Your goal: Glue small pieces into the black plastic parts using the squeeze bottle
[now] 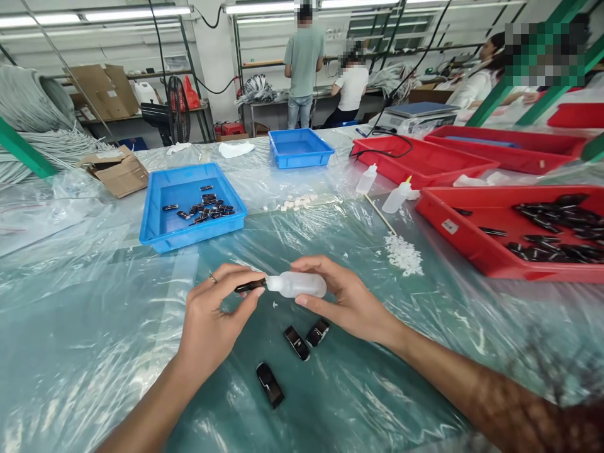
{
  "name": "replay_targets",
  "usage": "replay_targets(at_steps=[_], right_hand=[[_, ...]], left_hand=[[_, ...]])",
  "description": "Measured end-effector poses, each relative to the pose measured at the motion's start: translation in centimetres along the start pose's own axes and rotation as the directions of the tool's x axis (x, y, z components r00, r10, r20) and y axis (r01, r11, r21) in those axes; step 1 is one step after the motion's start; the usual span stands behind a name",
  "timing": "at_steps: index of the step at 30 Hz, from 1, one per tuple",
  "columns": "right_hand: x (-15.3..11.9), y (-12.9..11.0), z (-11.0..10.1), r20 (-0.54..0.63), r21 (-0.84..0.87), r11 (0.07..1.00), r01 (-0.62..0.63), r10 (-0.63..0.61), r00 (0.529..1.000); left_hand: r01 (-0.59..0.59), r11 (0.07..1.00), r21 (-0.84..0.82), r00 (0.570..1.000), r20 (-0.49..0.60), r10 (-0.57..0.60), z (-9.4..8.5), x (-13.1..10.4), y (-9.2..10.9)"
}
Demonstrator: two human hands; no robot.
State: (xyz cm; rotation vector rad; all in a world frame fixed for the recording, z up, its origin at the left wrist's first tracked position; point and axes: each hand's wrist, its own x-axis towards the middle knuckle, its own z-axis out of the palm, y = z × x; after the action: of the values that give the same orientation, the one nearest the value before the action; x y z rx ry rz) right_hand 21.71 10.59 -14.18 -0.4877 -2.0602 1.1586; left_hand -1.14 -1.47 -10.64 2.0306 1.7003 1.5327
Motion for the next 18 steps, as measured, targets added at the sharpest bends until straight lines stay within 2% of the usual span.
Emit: replay_targets(at_steps=[2, 5, 8, 11, 18], right_hand=[[-0.2, -0.2, 0.0, -0.03, -0.005, 1.0, -0.017, 0.017, 0.999], [-0.3, -0.5, 0.0, -0.074, -0.079, 0.995, 0.061, -0.067, 0.995], [-0.4, -0.6, 0.0, -0.118, -0.093, 0.983, 0.158, -0.169, 0.979], [-0.6, -0.9, 0.1, -0.14, -0.082, 0.98, 0.183, -0.193, 0.971], [-0.9, -1.8, -0.1, -0.139, -0.148, 0.949, 0.279, -0.299, 0.944]], left_hand=[[0.054, 0.998, -0.044, 0.999, 0.0, -0.054, 0.1, -0.2, -0.2], [0.114, 0.99, -0.077, 0.993, 0.02, -0.113, 0.3, -0.5, -0.5], [0.09, 0.993, -0.077, 0.996, 0.021, -0.089, 0.3, -0.5, -0.5], [0.069, 0.996, -0.051, 0.997, 0.023, -0.068, 0.3, -0.4, -0.2], [0.119, 0.99, -0.073, 0.992, 0.049, -0.116, 0.6, -0.5, -0.2]])
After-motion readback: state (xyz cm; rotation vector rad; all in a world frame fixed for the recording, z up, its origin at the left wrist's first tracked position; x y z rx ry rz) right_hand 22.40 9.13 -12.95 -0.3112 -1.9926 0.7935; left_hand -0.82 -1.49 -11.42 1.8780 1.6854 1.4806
